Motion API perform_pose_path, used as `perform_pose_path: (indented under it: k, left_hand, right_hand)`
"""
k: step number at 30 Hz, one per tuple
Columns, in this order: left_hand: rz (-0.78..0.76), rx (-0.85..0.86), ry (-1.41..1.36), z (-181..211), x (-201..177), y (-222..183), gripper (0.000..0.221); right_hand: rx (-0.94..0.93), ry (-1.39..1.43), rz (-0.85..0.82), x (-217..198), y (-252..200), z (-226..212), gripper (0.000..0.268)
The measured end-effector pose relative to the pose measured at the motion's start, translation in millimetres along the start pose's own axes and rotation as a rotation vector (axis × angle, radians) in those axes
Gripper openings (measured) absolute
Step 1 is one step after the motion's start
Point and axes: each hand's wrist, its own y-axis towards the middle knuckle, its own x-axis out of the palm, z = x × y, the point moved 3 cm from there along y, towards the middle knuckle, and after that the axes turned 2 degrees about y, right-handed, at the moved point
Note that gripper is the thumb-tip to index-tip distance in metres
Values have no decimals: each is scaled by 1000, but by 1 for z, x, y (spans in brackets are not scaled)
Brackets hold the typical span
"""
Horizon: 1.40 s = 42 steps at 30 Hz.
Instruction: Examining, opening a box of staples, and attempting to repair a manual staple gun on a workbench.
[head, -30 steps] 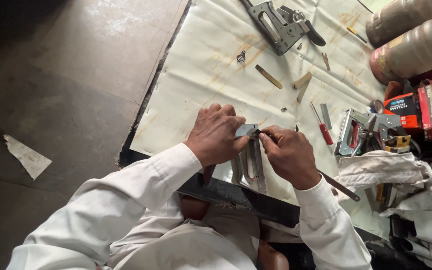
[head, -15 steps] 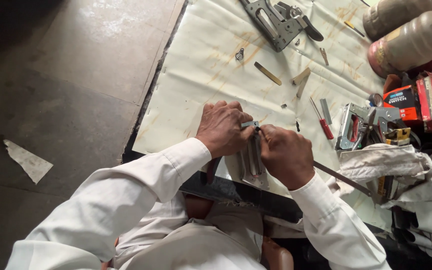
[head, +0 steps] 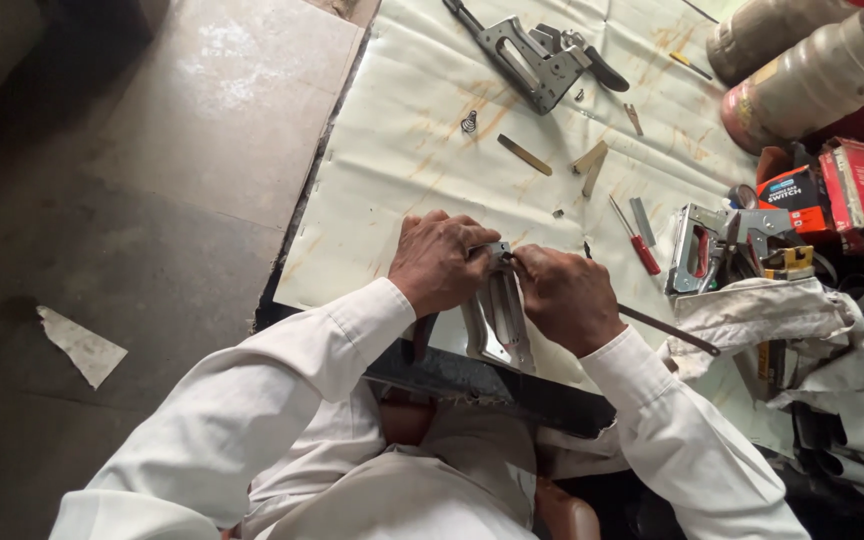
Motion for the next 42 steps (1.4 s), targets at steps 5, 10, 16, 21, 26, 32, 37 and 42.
perform_pose_path:
  k: [5, 10, 16, 21, 26, 32, 37, 42]
  left_hand:
    - [-1, -42, -61, 7, -10, -4, 26]
    - [5, -25, -72, 9, -11, -3, 23]
    - [23, -16, -99, 15, -17, -2, 24]
    - [64, 12, -145, 11, -16, -3, 25]
    - [28, -21, -178, 10, -16, 0, 24]
    - [27, -25, -184, -4, -3, 6, 29]
    - [27, -14, -131, 0, -7, 14, 26]
    - [-65, -88, -22, 12, -13, 22, 26]
  right_hand:
    - [33, 120, -63, -3, 5, 6, 16]
    - [-86, -76, -61, -3, 5, -3, 14]
    - [-195, -292, -14, 11, -1, -3, 19]
    - [-170, -234, 27, 10, 0, -5, 24]
    - [-4, 63, 73, 7, 3, 1, 10]
    - [189, 375, -32, 4, 9, 13, 17]
    - [242, 590, -100, 17, 12, 31, 17]
    - [261, 740, -103, 23, 14, 37, 19]
